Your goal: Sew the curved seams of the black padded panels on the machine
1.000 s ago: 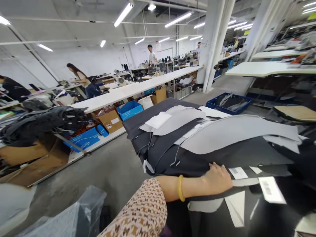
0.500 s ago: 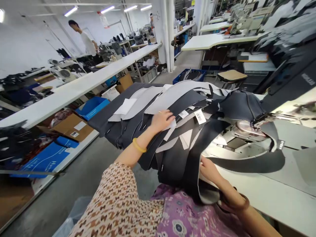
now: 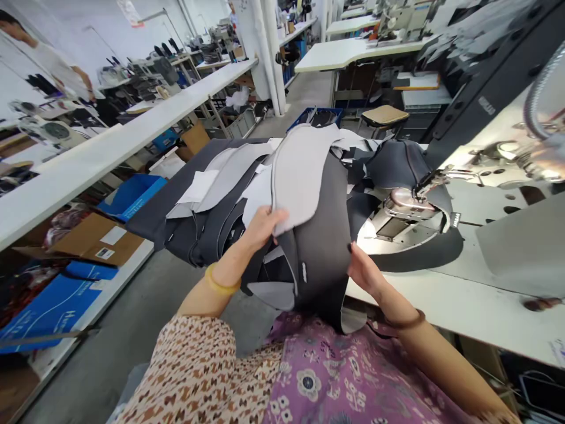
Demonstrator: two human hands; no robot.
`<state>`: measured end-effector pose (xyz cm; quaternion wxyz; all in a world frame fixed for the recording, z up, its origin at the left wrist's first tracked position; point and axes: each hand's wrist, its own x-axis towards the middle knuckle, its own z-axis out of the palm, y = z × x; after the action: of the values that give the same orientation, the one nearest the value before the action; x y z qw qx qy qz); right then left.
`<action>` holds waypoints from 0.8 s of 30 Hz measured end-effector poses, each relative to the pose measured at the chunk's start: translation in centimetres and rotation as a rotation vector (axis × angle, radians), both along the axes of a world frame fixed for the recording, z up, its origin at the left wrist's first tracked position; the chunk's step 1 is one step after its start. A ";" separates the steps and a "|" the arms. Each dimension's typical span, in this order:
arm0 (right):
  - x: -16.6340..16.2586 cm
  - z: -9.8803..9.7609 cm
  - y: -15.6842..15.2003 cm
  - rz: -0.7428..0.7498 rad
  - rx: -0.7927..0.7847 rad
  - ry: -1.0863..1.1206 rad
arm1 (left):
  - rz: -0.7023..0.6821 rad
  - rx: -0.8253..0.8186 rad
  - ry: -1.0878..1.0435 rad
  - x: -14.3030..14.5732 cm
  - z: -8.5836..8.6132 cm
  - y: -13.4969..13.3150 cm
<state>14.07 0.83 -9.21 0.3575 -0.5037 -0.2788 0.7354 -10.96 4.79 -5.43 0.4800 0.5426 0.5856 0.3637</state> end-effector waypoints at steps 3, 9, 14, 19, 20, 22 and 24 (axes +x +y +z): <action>-2.0 0.6 2.0 -0.143 -0.039 -0.011 | -0.450 -0.254 0.186 -0.8 -0.5 -3.5; -5.5 -3.4 -2.2 -0.028 0.258 -0.295 | -0.108 0.310 0.992 1.0 -1.2 -4.0; -5.7 -4.7 -7.3 0.794 0.139 -0.366 | -0.459 0.321 1.146 7.7 -5.4 -2.8; -2.5 -2.8 -5.2 0.415 0.009 -0.228 | -0.431 0.345 1.149 9.2 -7.0 -2.3; -1.9 -2.6 -4.2 0.238 -0.038 -0.158 | -0.432 0.367 1.135 9.0 -6.5 -2.7; -1.1 -2.5 -2.3 -0.011 -0.048 -0.040 | -0.416 0.513 1.080 8.7 -5.4 -4.2; -0.3 -2.8 -0.8 -0.082 0.072 -0.059 | -0.389 0.773 0.975 8.5 -4.4 -6.3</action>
<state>13.75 0.07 -11.99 0.3971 -0.5230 -0.2947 0.6942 -2.48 -1.49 -9.82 -0.0134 0.8750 0.4543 0.1667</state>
